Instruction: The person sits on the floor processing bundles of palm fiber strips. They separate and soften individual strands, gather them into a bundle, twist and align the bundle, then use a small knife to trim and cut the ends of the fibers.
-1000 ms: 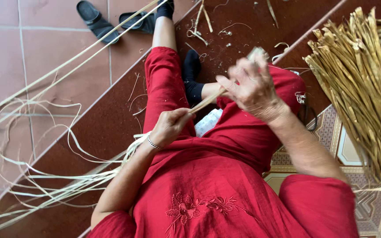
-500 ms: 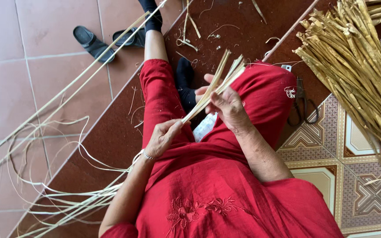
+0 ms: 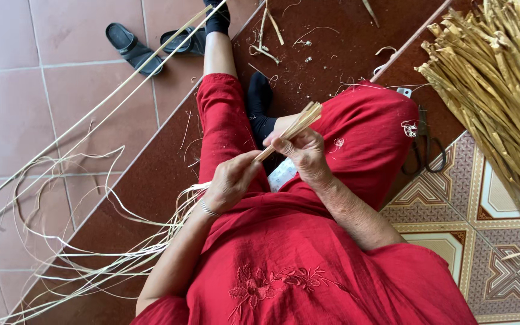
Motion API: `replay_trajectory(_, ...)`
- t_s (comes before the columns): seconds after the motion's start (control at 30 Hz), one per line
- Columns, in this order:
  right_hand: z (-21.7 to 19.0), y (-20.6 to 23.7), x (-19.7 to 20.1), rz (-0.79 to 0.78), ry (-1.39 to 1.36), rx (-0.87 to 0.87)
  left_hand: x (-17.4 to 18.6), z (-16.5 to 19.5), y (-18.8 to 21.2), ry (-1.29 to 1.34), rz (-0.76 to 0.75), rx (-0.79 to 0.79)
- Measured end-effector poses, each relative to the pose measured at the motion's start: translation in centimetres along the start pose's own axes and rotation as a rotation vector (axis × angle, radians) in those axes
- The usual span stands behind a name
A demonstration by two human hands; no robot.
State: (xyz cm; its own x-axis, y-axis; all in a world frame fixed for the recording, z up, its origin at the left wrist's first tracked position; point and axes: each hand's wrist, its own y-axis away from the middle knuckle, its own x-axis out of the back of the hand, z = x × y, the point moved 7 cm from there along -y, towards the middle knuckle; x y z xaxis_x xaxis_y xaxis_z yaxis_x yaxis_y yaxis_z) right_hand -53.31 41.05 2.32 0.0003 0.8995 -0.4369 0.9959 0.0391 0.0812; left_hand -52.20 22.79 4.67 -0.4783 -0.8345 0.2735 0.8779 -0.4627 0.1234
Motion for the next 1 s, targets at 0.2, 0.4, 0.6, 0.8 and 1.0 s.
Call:
replay_trajectory(0.2,-2.9,-1.3,0.9,0.021,0.001,0.028,-0.7,-4.0,-0.4,0.263,0.059,0.131)
replay_trajectory(0.4,-5.1,-1.1,2.2,0.158,0.088,0.123,-0.9,-5.8,0.1,0.453,-0.003,0.197)
replay_trajectory(0.6,-5.8,-0.2,1.9,0.192,0.08,0.171,-1.6,-5.1,0.8,0.615,-0.102,0.259)
replay_trajectory(0.8,-6.6,0.5,1.1,0.124,0.081,0.178,-1.3,-4.8,0.6,0.652,-0.039,0.174)
replay_trajectory(1.0,-5.7,1.3,2.1,0.186,0.096,0.115,-1.6,-4.8,0.6,0.568,-0.022,0.158)
